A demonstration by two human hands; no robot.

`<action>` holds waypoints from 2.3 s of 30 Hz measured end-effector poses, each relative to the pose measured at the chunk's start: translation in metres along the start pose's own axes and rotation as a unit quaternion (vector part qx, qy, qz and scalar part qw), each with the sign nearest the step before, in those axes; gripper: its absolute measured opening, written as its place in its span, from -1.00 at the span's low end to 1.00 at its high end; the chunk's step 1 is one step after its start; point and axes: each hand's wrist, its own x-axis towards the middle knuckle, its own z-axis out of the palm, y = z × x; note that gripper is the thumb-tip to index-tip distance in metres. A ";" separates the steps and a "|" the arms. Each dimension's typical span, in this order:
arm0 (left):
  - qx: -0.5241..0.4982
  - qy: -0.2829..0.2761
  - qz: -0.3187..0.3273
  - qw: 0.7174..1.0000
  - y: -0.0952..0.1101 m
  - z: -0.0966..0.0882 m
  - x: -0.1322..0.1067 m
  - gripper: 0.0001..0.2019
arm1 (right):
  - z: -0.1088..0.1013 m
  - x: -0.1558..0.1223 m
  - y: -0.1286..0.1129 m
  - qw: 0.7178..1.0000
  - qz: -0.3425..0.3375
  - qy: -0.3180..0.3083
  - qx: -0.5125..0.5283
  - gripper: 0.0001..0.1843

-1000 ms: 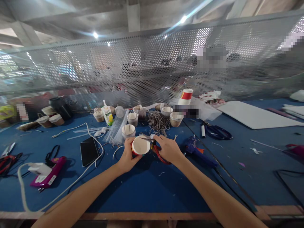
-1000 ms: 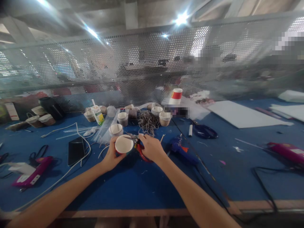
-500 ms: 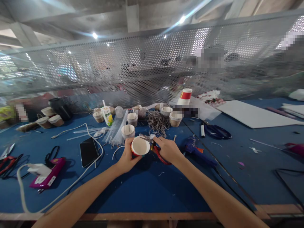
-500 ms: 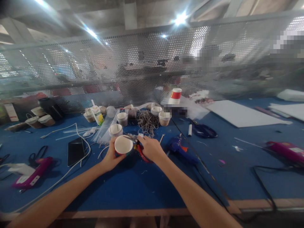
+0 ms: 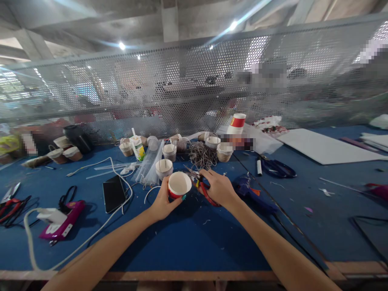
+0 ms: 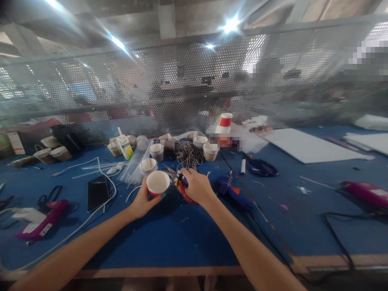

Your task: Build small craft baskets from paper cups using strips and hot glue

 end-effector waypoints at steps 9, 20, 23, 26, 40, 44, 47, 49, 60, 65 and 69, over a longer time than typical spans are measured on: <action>-0.030 -0.032 0.001 0.999 0.007 -0.003 0.002 -0.38 | -0.004 0.002 0.001 0.997 -0.010 -0.058 -0.052 -0.62; -0.080 -0.050 -0.005 0.996 0.012 -0.005 0.003 -0.40 | 0.000 0.001 -0.001 0.994 -0.031 -0.078 -0.065 -0.63; -0.084 -0.051 -0.017 0.995 0.011 -0.005 0.002 -0.38 | 0.001 0.000 -0.001 0.995 -0.029 -0.072 -0.061 -0.59; -0.088 -0.046 -0.017 0.995 0.010 -0.005 0.002 -0.37 | 0.002 0.000 -0.001 0.995 -0.028 -0.069 -0.059 -0.56; -0.038 -0.018 -0.008 0.999 0.002 -0.003 0.003 -0.47 | -0.002 -0.002 -0.008 0.992 -0.027 -0.095 -0.074 -0.62; -0.031 -0.029 -0.001 0.999 0.003 -0.003 0.004 -0.50 | -0.004 -0.003 -0.011 0.992 -0.028 -0.092 -0.084 -0.64; -0.035 -0.038 -0.003 0.999 0.006 -0.004 0.004 -0.49 | -0.005 -0.003 -0.012 0.990 -0.032 -0.099 -0.091 -0.63; -0.039 -0.047 -0.010 0.998 0.007 -0.004 0.004 -0.50 | -0.005 -0.003 -0.011 0.990 -0.034 -0.102 -0.093 -0.60; -0.060 -0.049 -0.035 0.996 0.001 -0.003 0.001 -0.52 | -0.004 -0.002 -0.010 0.990 -0.031 -0.112 -0.084 -0.60; -0.069 -0.063 -0.032 0.995 0.004 -0.004 0.002 -0.53 | -0.003 -0.002 -0.012 0.988 -0.030 -0.125 -0.088 -0.61; -0.064 -0.077 -0.028 0.995 0.006 -0.005 0.002 -0.50 | -0.003 -0.003 -0.012 0.987 -0.032 -0.129 -0.089 -0.60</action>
